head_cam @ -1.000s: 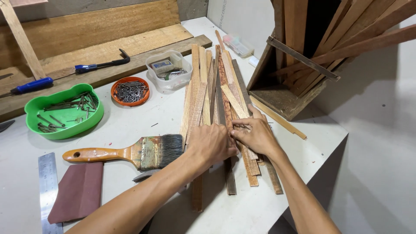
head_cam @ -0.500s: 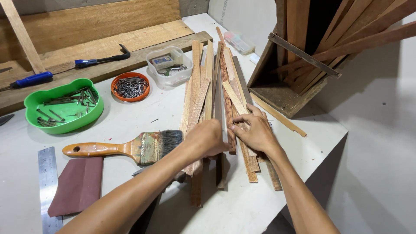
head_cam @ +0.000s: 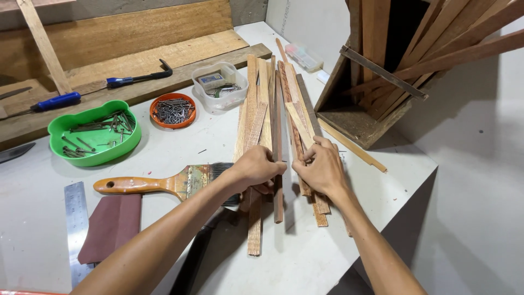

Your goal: Measuring and marking wooden slats and boards at a workbench for construction.

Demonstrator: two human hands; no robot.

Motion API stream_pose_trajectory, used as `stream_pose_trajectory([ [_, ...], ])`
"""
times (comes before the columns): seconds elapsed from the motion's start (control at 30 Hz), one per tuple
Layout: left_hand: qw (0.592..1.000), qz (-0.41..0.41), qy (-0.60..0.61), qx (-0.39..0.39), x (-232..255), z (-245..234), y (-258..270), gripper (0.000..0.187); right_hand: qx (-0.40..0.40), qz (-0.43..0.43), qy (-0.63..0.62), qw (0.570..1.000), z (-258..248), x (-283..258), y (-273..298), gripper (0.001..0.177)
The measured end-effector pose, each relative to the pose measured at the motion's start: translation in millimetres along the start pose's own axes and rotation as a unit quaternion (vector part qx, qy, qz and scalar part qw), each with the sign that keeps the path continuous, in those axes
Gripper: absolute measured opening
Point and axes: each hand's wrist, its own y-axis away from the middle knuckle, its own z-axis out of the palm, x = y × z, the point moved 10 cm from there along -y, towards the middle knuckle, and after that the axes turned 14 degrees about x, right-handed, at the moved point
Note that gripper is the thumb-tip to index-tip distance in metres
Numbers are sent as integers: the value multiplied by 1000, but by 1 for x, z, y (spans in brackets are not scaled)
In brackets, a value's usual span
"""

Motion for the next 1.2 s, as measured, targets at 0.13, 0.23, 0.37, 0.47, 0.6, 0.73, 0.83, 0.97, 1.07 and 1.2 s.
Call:
stream_pose_trajectory([
  [0.13,1000,-10,11,4,-2,0,4,29,27,-3,8,1000,-31,-24,13,20],
  [0.23,1000,-7,24,-5,-2,7,6,28,-38,64,-27,997,-20,-20,23,22],
  [0.37,1000,12,13,-11,-4,15,2,30,-162,200,-169,951,7,-15,43,23],
  [0.47,1000,17,13,-16,-3,14,2,31,-203,249,-239,916,9,-23,51,27],
  [0.6,998,5,40,-39,-1,14,6,38,-217,266,-288,894,6,-28,51,65],
  [0.73,998,-14,43,-34,3,12,8,45,-234,252,-286,894,7,-28,51,74],
  [0.83,999,-18,40,-27,4,12,5,48,-239,249,-300,889,9,-27,53,74],
  [0.97,1000,11,13,-9,1,14,-9,47,-239,238,-321,885,9,-31,52,73],
  [1.07,1000,7,11,-10,5,11,-5,47,-241,229,-318,888,9,-31,52,73],
  [1.2,998,-30,51,-32,6,13,3,47,-241,230,-330,883,11,-28,52,75],
])
